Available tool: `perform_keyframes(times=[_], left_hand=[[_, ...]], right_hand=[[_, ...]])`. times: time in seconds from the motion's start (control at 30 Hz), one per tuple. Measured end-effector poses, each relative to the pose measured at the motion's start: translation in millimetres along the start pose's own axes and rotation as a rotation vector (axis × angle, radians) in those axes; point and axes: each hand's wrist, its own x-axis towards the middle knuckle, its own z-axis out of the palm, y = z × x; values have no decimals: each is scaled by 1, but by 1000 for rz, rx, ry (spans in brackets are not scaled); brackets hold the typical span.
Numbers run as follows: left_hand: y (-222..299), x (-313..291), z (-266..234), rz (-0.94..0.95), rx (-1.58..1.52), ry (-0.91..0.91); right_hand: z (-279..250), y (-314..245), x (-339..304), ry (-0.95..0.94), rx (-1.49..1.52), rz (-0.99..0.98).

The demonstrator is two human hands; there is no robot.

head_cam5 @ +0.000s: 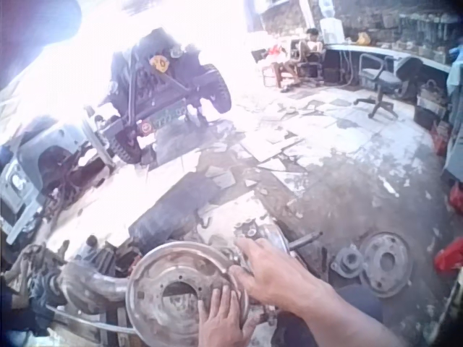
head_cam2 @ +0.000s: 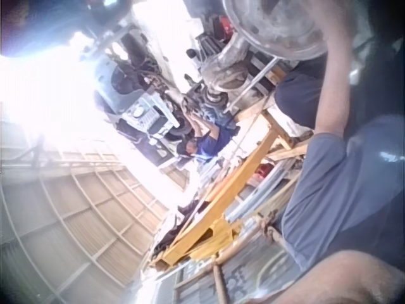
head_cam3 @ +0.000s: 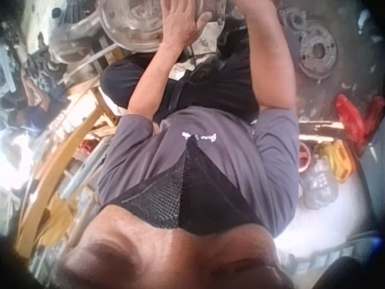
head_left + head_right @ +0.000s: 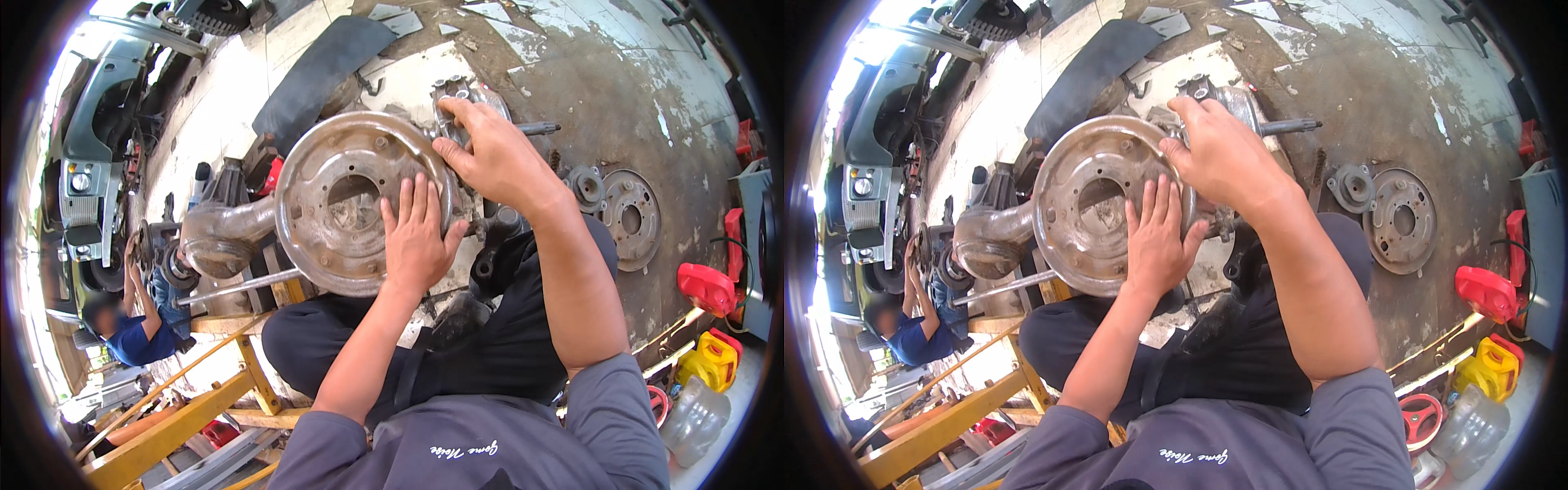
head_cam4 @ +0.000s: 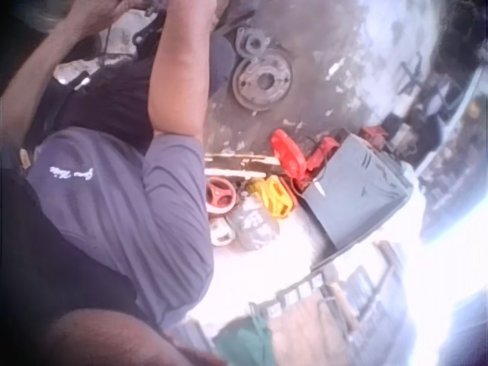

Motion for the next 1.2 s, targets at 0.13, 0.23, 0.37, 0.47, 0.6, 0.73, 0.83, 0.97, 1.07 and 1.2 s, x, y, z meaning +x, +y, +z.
perform_keyframes(times=[0.13,0.23,0.37,0.47,0.6,0.73,0.83,0.97,1.07,1.2], left_hand=[[-3,10,-6,11,11,-19],[-3,21,2,-9,-5,22],[1,5,1,9,0,12],[-3,8,-3,19,-1,-9],[2,17,-2,-19,-5,4],[-5,-3,-10,44,0,-66],[-8,16,-13,30,-8,-60],[3,8,-5,10,1,-27],[1,1,-2,31,-34,9],[-2,16,-1,-24,-87,15]], right_hand=[[-1,1,4,10,-31,3],[-2,0,3,-11,-26,2],[-1,-3,1,-7,-13,22],[-1,-1,4,-5,-47,8],[0,-3,-1,-33,7,36],[2,-3,-2,6,-57,-7],[-3,-3,4,-24,-34,15],[0,3,-1,6,-9,-11],[1,2,1,9,-99,-21],[-3,1,1,-16,-41,1]])
